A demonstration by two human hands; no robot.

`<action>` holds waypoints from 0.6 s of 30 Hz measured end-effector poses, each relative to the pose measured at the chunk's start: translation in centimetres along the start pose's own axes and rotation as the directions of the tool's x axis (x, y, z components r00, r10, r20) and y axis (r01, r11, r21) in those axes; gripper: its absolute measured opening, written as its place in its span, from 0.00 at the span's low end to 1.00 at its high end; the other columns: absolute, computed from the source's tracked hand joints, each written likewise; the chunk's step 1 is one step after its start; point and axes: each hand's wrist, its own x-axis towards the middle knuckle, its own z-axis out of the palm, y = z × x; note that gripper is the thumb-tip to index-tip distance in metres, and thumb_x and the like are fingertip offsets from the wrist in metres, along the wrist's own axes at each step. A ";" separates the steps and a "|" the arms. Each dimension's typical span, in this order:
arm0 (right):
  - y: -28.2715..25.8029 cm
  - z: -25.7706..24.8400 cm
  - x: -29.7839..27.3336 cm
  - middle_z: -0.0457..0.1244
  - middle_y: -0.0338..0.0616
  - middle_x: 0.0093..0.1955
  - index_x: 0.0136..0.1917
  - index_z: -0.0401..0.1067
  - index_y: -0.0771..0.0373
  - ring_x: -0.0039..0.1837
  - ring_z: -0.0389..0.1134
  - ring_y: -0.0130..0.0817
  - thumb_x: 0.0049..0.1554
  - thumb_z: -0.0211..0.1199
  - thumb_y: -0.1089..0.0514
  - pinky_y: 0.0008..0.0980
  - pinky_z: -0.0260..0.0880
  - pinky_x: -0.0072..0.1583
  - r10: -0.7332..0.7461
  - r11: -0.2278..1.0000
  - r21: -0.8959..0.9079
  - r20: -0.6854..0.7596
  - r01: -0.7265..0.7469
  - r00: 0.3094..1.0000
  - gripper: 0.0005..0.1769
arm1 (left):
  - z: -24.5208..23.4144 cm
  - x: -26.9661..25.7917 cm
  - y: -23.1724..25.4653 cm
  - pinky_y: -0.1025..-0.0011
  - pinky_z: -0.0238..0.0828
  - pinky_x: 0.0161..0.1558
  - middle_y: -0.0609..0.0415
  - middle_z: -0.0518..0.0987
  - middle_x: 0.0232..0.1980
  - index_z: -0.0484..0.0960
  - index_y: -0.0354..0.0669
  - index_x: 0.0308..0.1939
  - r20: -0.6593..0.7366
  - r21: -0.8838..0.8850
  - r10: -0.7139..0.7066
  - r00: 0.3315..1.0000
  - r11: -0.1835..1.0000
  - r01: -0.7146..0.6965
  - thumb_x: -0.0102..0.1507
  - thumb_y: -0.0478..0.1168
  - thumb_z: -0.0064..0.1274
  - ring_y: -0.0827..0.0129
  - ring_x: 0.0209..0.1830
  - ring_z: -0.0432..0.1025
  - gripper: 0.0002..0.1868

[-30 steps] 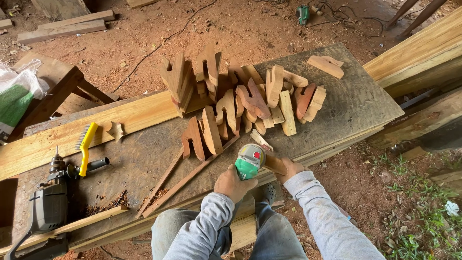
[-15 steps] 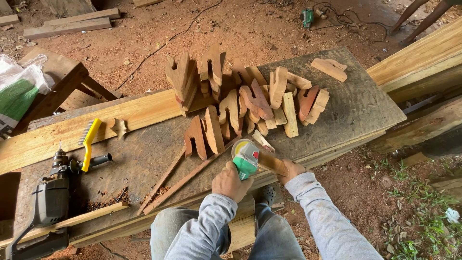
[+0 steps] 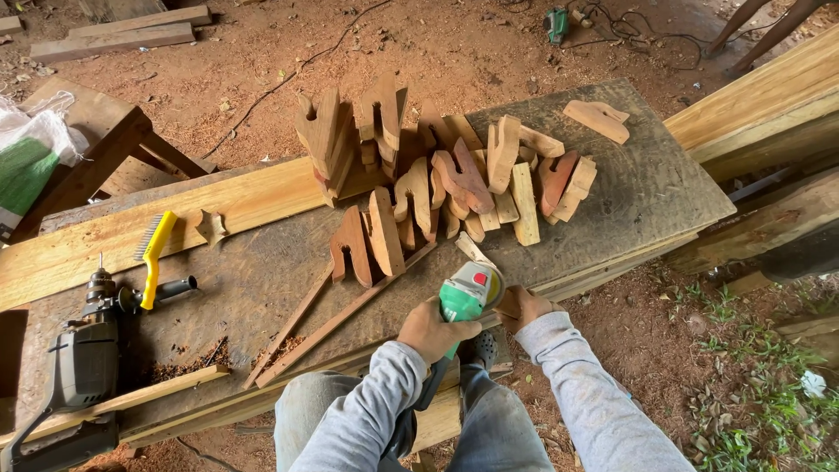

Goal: Sand the edges and surfaces of several small wooden furniture components using a handheld angle grinder with a sanding disc.

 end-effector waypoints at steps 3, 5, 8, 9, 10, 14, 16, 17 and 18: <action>-0.4 0.1 -0.2 0.72 0.39 0.52 0.53 0.67 0.34 0.50 0.76 0.49 0.41 0.68 0.29 0.46 0.79 0.51 0.001 0.982 -0.188 -0.045 -0.009 0.999 0.29 | 0.1 -0.2 0.4 0.56 0.72 0.59 0.42 0.82 0.47 0.78 0.45 0.47 0.039 -0.026 -0.018 0.999 0.999 0.019 0.46 0.64 0.69 0.48 0.57 0.76 0.36; -1.0 -0.3 -0.4 0.72 0.45 0.53 0.55 0.68 0.39 0.52 0.76 0.55 0.42 0.71 0.37 0.51 0.78 0.52 0.022 0.995 -0.096 -0.041 -0.026 0.999 0.29 | 0.1 0.0 0.0 0.54 0.69 0.61 0.41 0.81 0.49 0.79 0.44 0.50 0.037 -0.005 -0.002 0.999 1.000 0.002 0.47 0.64 0.69 0.45 0.60 0.74 0.37; 0.5 0.9 0.4 0.70 0.39 0.58 0.62 0.63 0.27 0.56 0.76 0.50 0.42 0.69 0.31 0.47 0.76 0.57 0.021 0.992 -0.127 -0.007 -0.022 1.000 0.35 | -0.3 0.9 -0.6 0.53 0.69 0.62 0.39 0.80 0.52 0.77 0.43 0.51 0.034 0.064 -0.023 0.999 0.998 0.020 0.46 0.67 0.67 0.44 0.62 0.73 0.41; 0.6 1.0 0.6 0.70 0.39 0.58 0.62 0.63 0.27 0.56 0.76 0.50 0.42 0.69 0.31 0.47 0.76 0.57 0.020 0.992 -0.127 -0.006 -0.020 1.000 0.35 | -0.3 1.3 -0.7 0.53 0.69 0.62 0.39 0.80 0.52 0.77 0.43 0.51 0.033 0.063 -0.024 0.999 0.998 0.022 0.46 0.67 0.67 0.44 0.62 0.73 0.41; 0.8 1.2 0.6 0.70 0.35 0.60 0.62 0.62 0.24 0.57 0.75 0.47 0.44 0.68 0.29 0.45 0.74 0.59 0.047 0.992 -0.120 0.035 -0.042 0.998 0.34 | -0.3 1.7 -1.0 0.53 0.69 0.63 0.39 0.80 0.52 0.77 0.44 0.51 0.025 0.095 -0.032 0.999 0.995 0.030 0.46 0.68 0.67 0.45 0.62 0.73 0.41; 0.7 1.7 0.7 0.67 0.26 0.63 0.64 0.58 0.16 0.60 0.74 0.41 0.45 0.64 0.24 0.43 0.70 0.63 0.097 0.975 -0.209 0.089 -0.077 0.991 0.35 | -1.0 2.1 -1.1 0.53 0.70 0.63 0.39 0.80 0.54 0.75 0.44 0.53 0.000 0.176 -0.061 0.998 0.983 0.060 0.47 0.70 0.64 0.46 0.63 0.72 0.43; -0.5 0.4 0.3 0.68 0.29 0.63 0.64 0.60 0.21 0.61 0.74 0.42 0.45 0.65 0.26 0.44 0.70 0.64 0.110 0.977 -0.195 0.095 -0.090 0.989 0.34 | -1.1 1.9 -0.9 0.53 0.70 0.63 0.39 0.80 0.55 0.74 0.44 0.53 -0.020 0.223 -0.067 0.998 0.972 0.070 0.47 0.70 0.63 0.45 0.63 0.73 0.43; -1.1 -0.3 0.1 0.69 0.31 0.63 0.64 0.62 0.25 0.61 0.74 0.42 0.45 0.67 0.28 0.45 0.70 0.65 0.124 0.978 -0.181 0.101 -0.104 0.987 0.34 | -1.2 1.8 -0.8 0.52 0.71 0.63 0.38 0.79 0.56 0.74 0.43 0.52 -0.041 0.270 -0.072 0.997 0.959 0.081 0.48 0.71 0.61 0.45 0.62 0.73 0.42; -0.6 0.2 0.2 0.69 0.31 0.63 0.64 0.62 0.25 0.61 0.74 0.42 0.45 0.67 0.28 0.45 0.70 0.65 0.123 0.978 -0.182 0.100 -0.103 0.987 0.34 | -1.2 1.7 -0.7 0.52 0.71 0.63 0.38 0.79 0.56 0.74 0.43 0.52 -0.042 0.269 -0.072 0.997 0.960 0.080 0.48 0.71 0.61 0.45 0.62 0.73 0.42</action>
